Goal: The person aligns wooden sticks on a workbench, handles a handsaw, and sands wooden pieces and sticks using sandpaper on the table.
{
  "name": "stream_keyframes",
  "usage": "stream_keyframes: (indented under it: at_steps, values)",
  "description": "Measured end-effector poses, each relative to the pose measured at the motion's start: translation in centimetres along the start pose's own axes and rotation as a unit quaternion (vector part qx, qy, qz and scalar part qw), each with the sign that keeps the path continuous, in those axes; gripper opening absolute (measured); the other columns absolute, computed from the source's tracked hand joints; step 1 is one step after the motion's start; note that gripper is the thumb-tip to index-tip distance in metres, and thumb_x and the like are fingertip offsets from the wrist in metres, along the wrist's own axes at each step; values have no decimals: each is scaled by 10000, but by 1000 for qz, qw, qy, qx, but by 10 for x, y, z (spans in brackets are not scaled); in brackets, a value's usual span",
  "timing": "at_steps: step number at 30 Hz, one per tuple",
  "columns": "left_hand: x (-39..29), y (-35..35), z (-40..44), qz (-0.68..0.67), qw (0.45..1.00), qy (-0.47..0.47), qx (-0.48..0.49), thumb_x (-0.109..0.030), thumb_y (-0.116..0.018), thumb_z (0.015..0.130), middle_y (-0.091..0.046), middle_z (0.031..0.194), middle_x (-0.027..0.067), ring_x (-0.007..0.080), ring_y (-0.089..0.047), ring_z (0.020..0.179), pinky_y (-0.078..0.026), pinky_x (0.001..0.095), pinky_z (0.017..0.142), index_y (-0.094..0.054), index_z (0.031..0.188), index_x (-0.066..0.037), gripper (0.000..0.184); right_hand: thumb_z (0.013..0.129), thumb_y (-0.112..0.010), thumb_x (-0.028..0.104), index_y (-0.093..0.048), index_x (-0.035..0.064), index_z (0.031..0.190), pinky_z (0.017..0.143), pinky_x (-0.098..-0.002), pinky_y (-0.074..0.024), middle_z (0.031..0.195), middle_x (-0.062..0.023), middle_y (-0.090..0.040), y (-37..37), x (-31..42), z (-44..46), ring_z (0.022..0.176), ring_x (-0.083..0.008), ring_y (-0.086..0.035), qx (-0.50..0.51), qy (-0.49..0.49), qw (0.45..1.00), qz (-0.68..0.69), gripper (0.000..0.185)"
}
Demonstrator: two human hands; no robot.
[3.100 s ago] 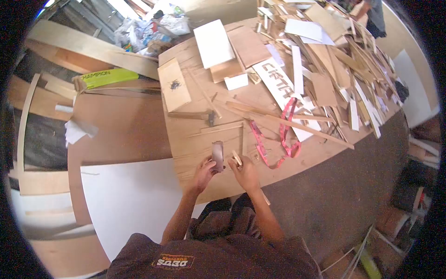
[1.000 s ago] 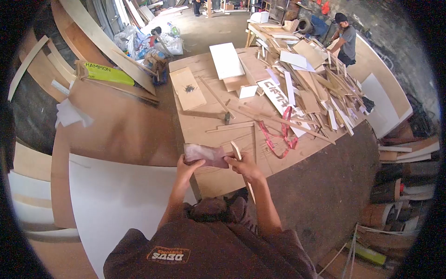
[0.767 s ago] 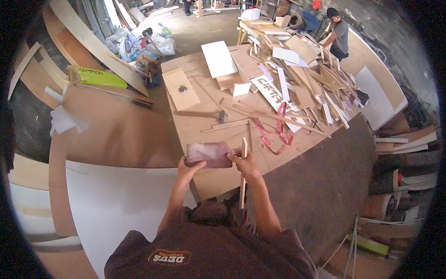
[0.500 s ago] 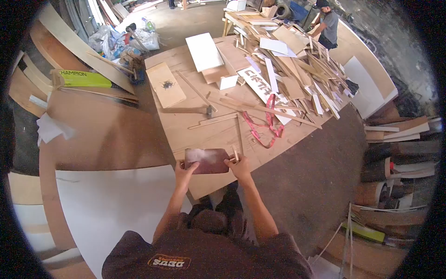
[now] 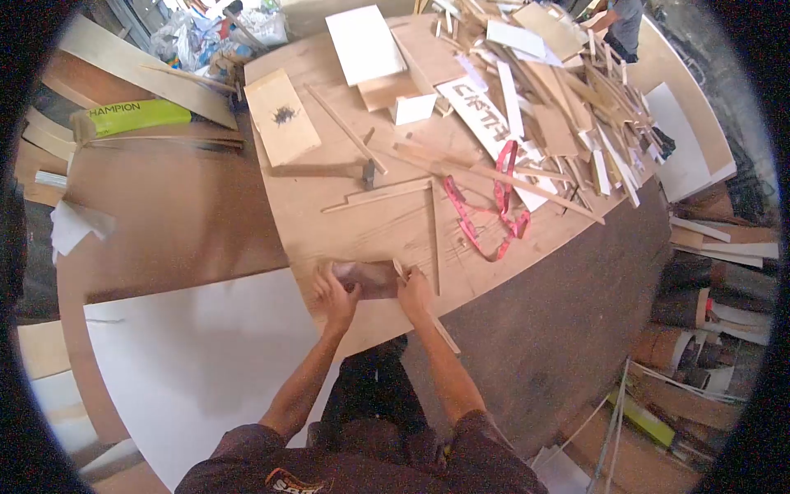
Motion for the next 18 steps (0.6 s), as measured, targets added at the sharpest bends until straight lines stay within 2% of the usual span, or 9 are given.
stream_keyframes:
  at_steps: [1,3,4,6,9,11,14,15,18]
  values:
    - [-7,-3,1,2,1000,6,8,-254,-812,705,-495,1357,202,391,-445,1286,-319,503,1099,-478,1340,-32,751,821,-750,159,-633,16,998,764,-463,-520,919,-204,-695,-2,-3,3,872,-392,-669,-4,7,1000,-10,256]
    - [-37,-14,0,20,960,-268,78,-204,-760,751,-475,1400,187,378,-451,1292,-322,486,1108,-520,1318,-33,639,829,-739,157,-629,19,1006,791,-475,-513,959,-216,-692,-1,-6,4,914,-412,-658,2,14,1000,-23,250]
    - [-33,-33,2,24,961,-263,84,-204,-760,751,-475,1400,187,378,-451,1292,-322,486,1108,-520,1318,-33,639,834,-733,151,-630,16,1007,792,-475,-510,978,-218,-690,4,-1,3,915,-416,-653,2,29,999,-33,242]
    - [-37,-73,-5,-117,904,-357,203,-179,-737,768,-478,1402,164,348,-456,1294,-332,471,1106,-541,1298,-37,583,839,-727,146,-631,14,1007,792,-476,-506,998,-220,-688,4,-3,2,916,-420,-649,4,37,998,-49,234]
    - [-42,-65,4,-145,908,-325,221,-205,-750,762,-510,1390,111,289,-463,1302,-345,445,1110,-543,1312,-49,608,833,-740,146,-643,-2,1011,735,-442,-516,897,-192,-688,3,-14,8,823,-365,-667,-27,91,995,-2,251]
    - [-39,-68,2,-125,907,-341,213,-229,-755,775,-509,1403,74,269,-454,1312,-335,440,1124,-555,1326,-62,609,843,-751,162,-674,-24,1014,669,-391,-510,801,-149,-677,0,-20,16,719,-269,-656,54,14,993,102,264]
    - [-39,-67,-2,-109,908,-352,200,-226,-750,782,-501,1411,78,268,-448,1319,-328,450,1130,-575,1323,-84,586,878,-720,220,-692,-47,942,640,-408,-501,768,-201,-679,15,-2,18,688,-302,-667,70,-21,977,200,276]
    - [-35,-69,-3,-105,908,-350,203,-226,-750,782,-501,1411,78,268,-448,1319,-328,450,1130,-575,1323,-84,586,901,-702,289,-709,-46,911,605,-402,-489,722,-186,-672,17,-1,21,659,-260,-666,78,-28,980,179,335]
    - [-35,-70,-1,-125,906,-352,199,-233,-735,804,-492,1415,79,276,-435,1332,-321,457,1135,-589,1317,-102,549,898,-698,312,-707,-59,924,604,-407,-486,715,-191,-667,6,-10,32,668,-252,-669,57,-31,984,167,372]
Point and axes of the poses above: each hand's wrist, its own z-axis towards the middle knuckle, its own y-axis out of the back of the hand, x = y × z, the point moved 4 cm from there along z, towards the middle knuckle
